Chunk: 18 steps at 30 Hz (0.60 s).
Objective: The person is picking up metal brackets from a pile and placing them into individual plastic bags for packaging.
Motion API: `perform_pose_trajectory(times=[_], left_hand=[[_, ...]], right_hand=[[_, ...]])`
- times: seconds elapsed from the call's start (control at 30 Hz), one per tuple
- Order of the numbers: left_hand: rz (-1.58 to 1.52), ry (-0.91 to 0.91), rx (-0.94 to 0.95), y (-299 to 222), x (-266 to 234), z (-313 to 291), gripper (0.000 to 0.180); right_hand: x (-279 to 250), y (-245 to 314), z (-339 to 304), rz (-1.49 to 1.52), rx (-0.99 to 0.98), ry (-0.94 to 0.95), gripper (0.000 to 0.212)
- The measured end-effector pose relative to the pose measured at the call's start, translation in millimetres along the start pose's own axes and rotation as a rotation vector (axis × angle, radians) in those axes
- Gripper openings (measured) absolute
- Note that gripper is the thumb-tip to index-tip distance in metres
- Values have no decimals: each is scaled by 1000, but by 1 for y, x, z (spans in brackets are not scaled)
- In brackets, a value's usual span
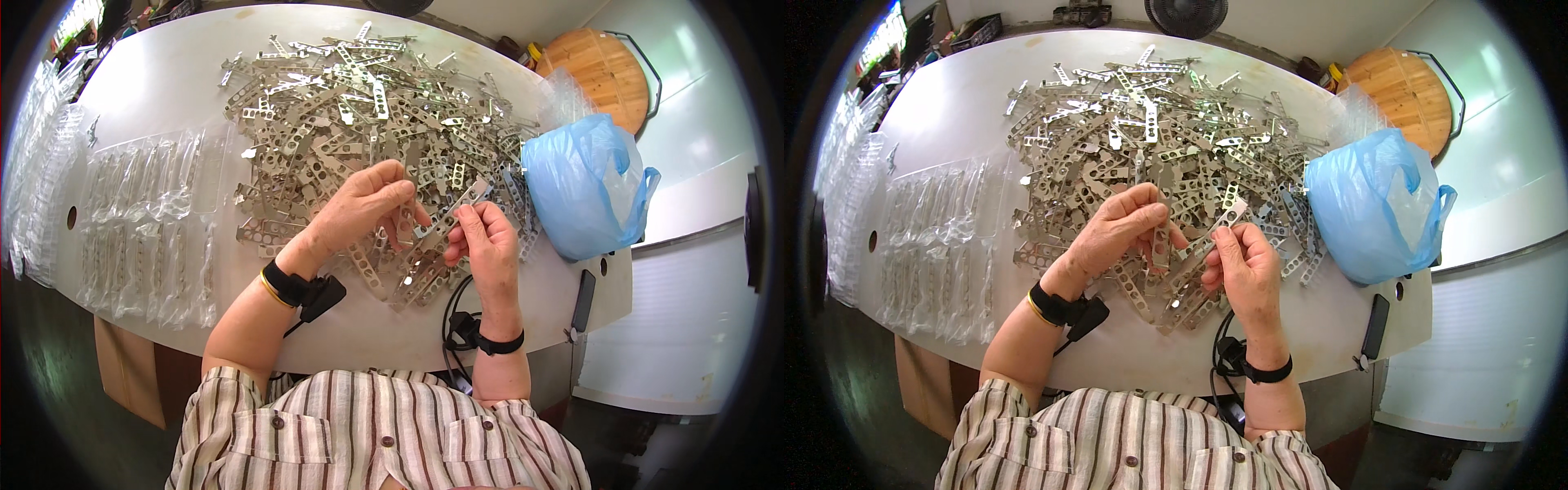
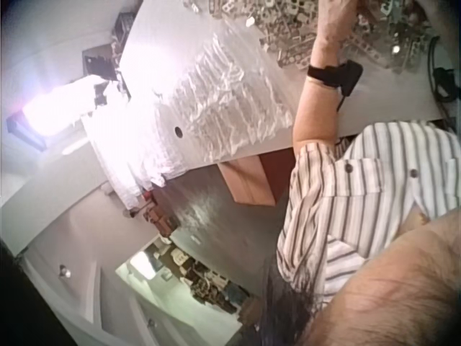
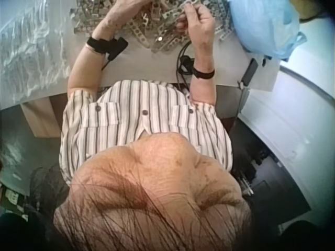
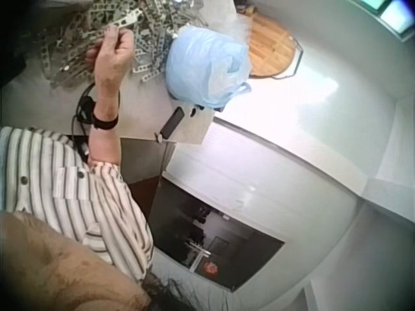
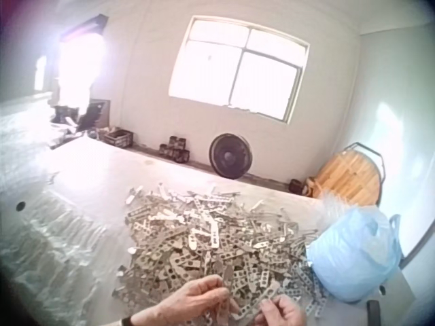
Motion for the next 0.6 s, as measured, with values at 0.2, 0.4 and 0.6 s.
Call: perform_pose_trajectory(times=[0.2,0.4,0.6], left_hand=[[38,127,-23,11,13,1,25],[79,190,-41,16,19,0,30],[52,109,23,10,15,1,25]], right_hand=[[0,3,-1,71,-5,0,21],[6,7,-3,119,-75,8,17],[5,0,-5,142,-56,43,18]])
Point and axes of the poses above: each hand's wrist, its own z-axis towards the middle knuckle, its own x-axis out of the palm, y = z × x, the point moved 6 cm from there along z, towards the middle knuckle, and after that the axes turned 12 degrees about z, right-handed, at the moved point
